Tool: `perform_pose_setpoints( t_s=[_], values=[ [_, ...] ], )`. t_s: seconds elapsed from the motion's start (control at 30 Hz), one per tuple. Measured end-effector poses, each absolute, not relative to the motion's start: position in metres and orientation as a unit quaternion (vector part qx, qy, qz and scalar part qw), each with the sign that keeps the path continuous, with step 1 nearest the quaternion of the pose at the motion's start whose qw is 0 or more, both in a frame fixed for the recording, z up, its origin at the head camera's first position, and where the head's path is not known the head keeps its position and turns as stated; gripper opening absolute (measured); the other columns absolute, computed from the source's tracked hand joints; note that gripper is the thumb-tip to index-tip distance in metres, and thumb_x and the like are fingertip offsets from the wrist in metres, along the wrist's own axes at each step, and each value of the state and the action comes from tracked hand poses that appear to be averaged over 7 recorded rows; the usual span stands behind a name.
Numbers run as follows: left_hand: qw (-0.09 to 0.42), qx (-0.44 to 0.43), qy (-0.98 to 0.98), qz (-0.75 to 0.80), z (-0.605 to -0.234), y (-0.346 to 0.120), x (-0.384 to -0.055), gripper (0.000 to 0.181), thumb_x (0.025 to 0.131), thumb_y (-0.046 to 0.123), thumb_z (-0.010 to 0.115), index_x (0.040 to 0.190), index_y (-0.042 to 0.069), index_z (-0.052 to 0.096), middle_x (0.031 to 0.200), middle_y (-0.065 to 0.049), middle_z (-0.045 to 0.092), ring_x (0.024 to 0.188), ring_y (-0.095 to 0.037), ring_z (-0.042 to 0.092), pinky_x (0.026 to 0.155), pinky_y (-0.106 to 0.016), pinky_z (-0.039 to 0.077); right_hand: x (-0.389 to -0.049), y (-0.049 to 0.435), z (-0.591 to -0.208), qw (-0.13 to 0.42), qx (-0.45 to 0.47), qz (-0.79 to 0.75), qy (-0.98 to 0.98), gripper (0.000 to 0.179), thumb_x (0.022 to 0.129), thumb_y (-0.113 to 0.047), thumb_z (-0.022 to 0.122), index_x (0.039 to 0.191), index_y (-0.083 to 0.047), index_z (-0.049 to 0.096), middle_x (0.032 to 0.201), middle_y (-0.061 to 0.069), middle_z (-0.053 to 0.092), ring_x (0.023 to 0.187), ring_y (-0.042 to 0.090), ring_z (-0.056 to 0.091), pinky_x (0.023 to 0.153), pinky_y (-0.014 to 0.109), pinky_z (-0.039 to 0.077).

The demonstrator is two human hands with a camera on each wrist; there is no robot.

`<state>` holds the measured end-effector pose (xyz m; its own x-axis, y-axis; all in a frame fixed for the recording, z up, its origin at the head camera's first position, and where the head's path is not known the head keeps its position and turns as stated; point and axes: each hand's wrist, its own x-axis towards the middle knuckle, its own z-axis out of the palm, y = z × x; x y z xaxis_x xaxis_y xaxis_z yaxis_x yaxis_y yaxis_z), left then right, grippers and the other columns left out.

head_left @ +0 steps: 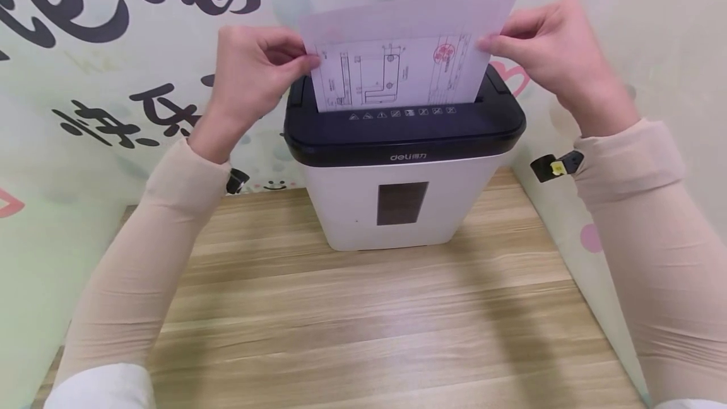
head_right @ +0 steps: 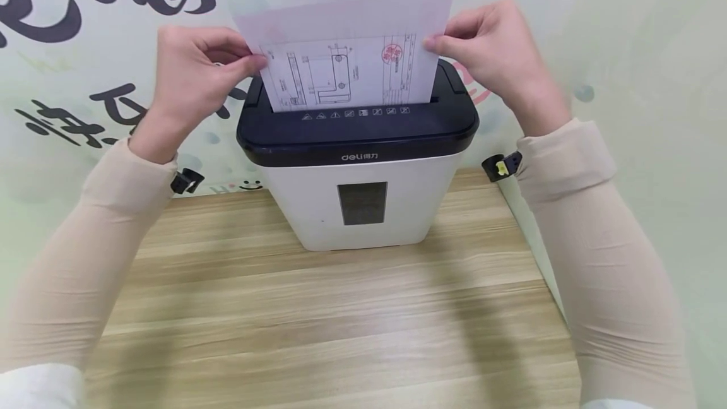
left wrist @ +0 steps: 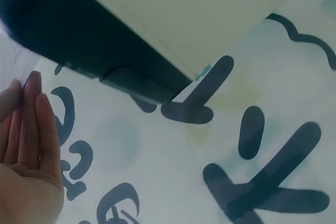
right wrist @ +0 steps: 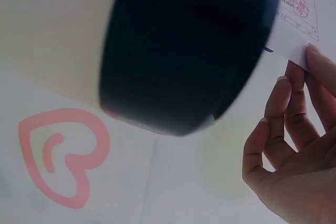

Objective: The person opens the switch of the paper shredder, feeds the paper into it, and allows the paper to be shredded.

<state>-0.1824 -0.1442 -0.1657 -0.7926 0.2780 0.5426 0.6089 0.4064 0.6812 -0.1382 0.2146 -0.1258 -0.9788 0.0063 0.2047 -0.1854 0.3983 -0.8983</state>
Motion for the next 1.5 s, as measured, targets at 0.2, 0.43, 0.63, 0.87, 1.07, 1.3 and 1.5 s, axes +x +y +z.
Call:
perform_pose_setpoints(
  t_s=[0.2,0.43,0.63,0.87,1.07,1.3,1.5],
  values=[
    [0.163,-0.267,-0.825,-0.471,-0.176,-0.145,-0.18,0.013,0.084,0.012,0.081,0.092,0.002,0.08,0.085,-0.012,0.076,0.067,-0.003,0.069,0.065,-0.014,0.054,-0.137,0.215,-0.139,0.071,0.043,0.529,-0.844,0.014,0.082,-0.015,0.082,0.093,-0.006,0.081,0.072,-0.005,0.072,0.069,0.012,0.05,0.05,0.021,0.037],
    [0.162,-0.28,-0.822,-0.468,-0.184,-0.144,-0.179,0.014,0.084,0.014,0.081,0.09,0.0,0.079,0.082,-0.012,0.075,0.065,0.0,0.067,0.063,-0.014,0.053,-0.137,0.216,-0.148,0.069,0.041,0.525,-0.848,0.014,0.083,-0.016,0.082,0.092,-0.007,0.081,0.074,-0.007,0.071,0.074,0.012,0.047,0.061,0.018,0.034],
    [0.177,-0.284,-0.831,-0.445,-0.19,-0.146,-0.179,0.015,0.084,0.016,0.081,0.088,0.001,0.079,0.08,-0.008,0.075,0.065,0.003,0.065,0.063,-0.013,0.052,-0.137,0.214,-0.153,0.065,0.041,0.527,-0.846,0.014,0.083,-0.017,0.082,0.092,-0.006,0.081,0.076,-0.007,0.072,0.079,0.011,0.053,0.063,0.018,0.037],
    [0.185,-0.294,-0.842,-0.414,-0.199,-0.148,-0.179,0.013,0.085,0.016,0.08,0.085,0.004,0.079,0.078,-0.004,0.075,0.066,0.003,0.063,0.061,-0.014,0.048,-0.136,0.215,-0.161,0.065,0.042,0.504,-0.86,0.015,0.084,-0.02,0.082,0.087,-0.006,0.081,0.071,-0.007,0.07,0.074,0.012,0.052,0.059,0.02,0.038],
    [0.195,-0.296,-0.843,-0.406,-0.206,-0.15,-0.177,0.013,0.083,0.019,0.082,0.084,0.006,0.08,0.075,-0.002,0.073,0.063,0.0,0.059,0.059,-0.015,0.042,-0.134,0.215,-0.168,0.062,0.05,0.471,-0.879,0.016,0.084,-0.023,0.082,0.088,-0.007,0.081,0.074,-0.01,0.07,0.075,0.011,0.054,0.062,0.018,0.039],
    [0.206,-0.302,-0.83,-0.422,-0.208,-0.149,-0.176,0.013,0.083,0.019,0.082,0.085,0.007,0.08,0.075,-0.002,0.073,0.063,-0.001,0.057,0.059,-0.015,0.04,-0.133,0.216,-0.173,0.069,0.068,0.441,-0.892,0.018,0.084,-0.022,0.081,0.09,-0.006,0.081,0.08,-0.01,0.07,0.08,0.011,0.055,0.067,0.017,0.039],
    [0.202,-0.295,-0.828,-0.432,-0.209,-0.149,-0.176,0.014,0.082,0.02,0.083,0.09,0.009,0.081,0.079,-0.001,0.075,0.066,0.0,0.06,0.059,-0.015,0.042,-0.133,0.216,-0.175,0.073,0.075,0.46,-0.882,0.016,0.084,-0.018,0.082,0.092,-0.005,0.081,0.084,-0.009,0.071,0.084,0.011,0.057,0.069,0.016,0.042]
  ],
)
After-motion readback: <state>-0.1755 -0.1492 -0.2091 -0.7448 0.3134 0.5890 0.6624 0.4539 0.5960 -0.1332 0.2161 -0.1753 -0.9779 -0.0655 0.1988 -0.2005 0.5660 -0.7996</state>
